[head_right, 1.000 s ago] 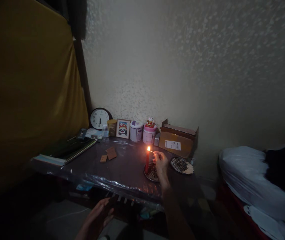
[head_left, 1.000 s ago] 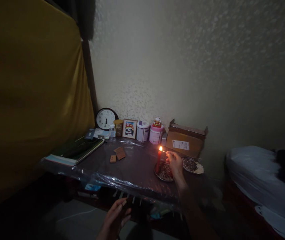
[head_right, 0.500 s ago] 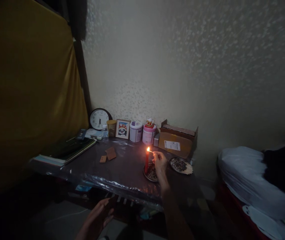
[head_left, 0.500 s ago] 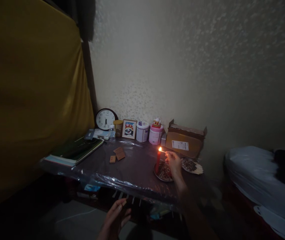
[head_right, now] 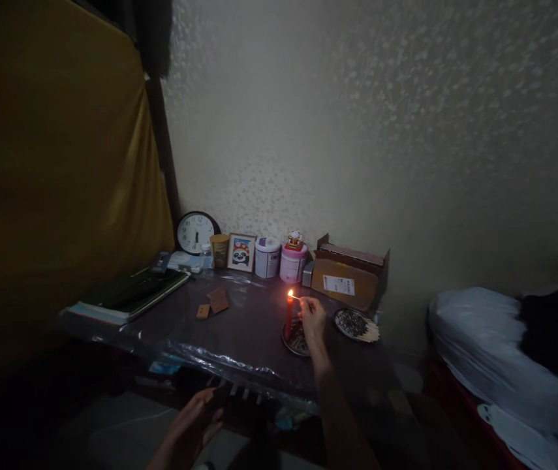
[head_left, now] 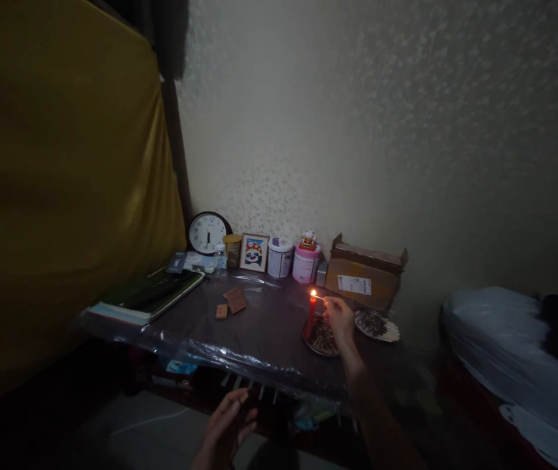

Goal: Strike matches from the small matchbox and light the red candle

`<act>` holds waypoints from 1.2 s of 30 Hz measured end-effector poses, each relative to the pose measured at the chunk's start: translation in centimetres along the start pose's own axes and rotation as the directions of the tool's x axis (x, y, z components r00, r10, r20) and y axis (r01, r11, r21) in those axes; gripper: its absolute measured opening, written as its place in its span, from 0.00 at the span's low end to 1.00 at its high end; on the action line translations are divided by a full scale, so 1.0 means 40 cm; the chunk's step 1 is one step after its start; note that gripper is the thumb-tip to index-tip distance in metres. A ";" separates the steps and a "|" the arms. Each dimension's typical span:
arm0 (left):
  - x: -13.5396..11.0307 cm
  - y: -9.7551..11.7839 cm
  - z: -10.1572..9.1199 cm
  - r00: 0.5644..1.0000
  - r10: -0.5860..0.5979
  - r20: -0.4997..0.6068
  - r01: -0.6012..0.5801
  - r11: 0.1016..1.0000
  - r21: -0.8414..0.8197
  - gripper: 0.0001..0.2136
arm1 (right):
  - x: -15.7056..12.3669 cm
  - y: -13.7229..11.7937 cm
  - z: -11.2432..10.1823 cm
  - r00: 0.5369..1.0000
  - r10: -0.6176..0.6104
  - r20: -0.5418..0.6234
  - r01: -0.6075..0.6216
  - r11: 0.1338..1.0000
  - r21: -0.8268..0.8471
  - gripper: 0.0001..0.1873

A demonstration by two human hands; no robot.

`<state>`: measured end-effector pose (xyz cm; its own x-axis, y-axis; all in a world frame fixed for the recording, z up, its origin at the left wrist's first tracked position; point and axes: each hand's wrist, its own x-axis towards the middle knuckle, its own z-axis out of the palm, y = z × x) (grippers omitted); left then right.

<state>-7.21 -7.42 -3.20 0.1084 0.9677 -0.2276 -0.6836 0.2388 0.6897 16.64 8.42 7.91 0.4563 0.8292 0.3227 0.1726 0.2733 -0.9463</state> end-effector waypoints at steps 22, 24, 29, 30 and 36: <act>0.022 -0.029 0.008 0.999 -0.034 0.018 0.035 0.998 -0.043 0.14 | 0.001 -0.011 -0.006 0.999 -0.010 -0.048 0.010 1.000 -0.005 0.11; 0.025 -0.030 0.004 0.999 -0.041 0.002 0.041 0.999 -0.035 0.13 | 0.003 -0.010 -0.004 0.999 -0.009 -0.050 0.009 1.000 0.009 0.10; 0.024 -0.027 0.000 0.998 -0.050 0.045 0.051 0.998 -0.028 0.13 | 0.003 -0.016 0.002 0.999 -0.025 -0.049 0.027 0.998 0.058 0.11; 0.022 -0.025 0.001 0.998 -0.050 0.048 0.051 0.998 -0.028 0.13 | 0.002 -0.026 -0.001 0.999 -0.030 -0.041 0.033 0.997 0.070 0.11; 0.008 -0.011 0.011 0.998 -0.052 0.034 0.053 0.999 -0.005 0.12 | -0.004 -0.150 -0.086 0.995 -0.091 0.041 0.082 0.979 0.186 0.15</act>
<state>-6.54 -7.16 -3.28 0.1682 0.9560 -0.2403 -0.6808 0.2890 0.6731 18.54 4.99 13.61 0.4025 0.8200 0.4069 0.0440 0.4266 -0.9034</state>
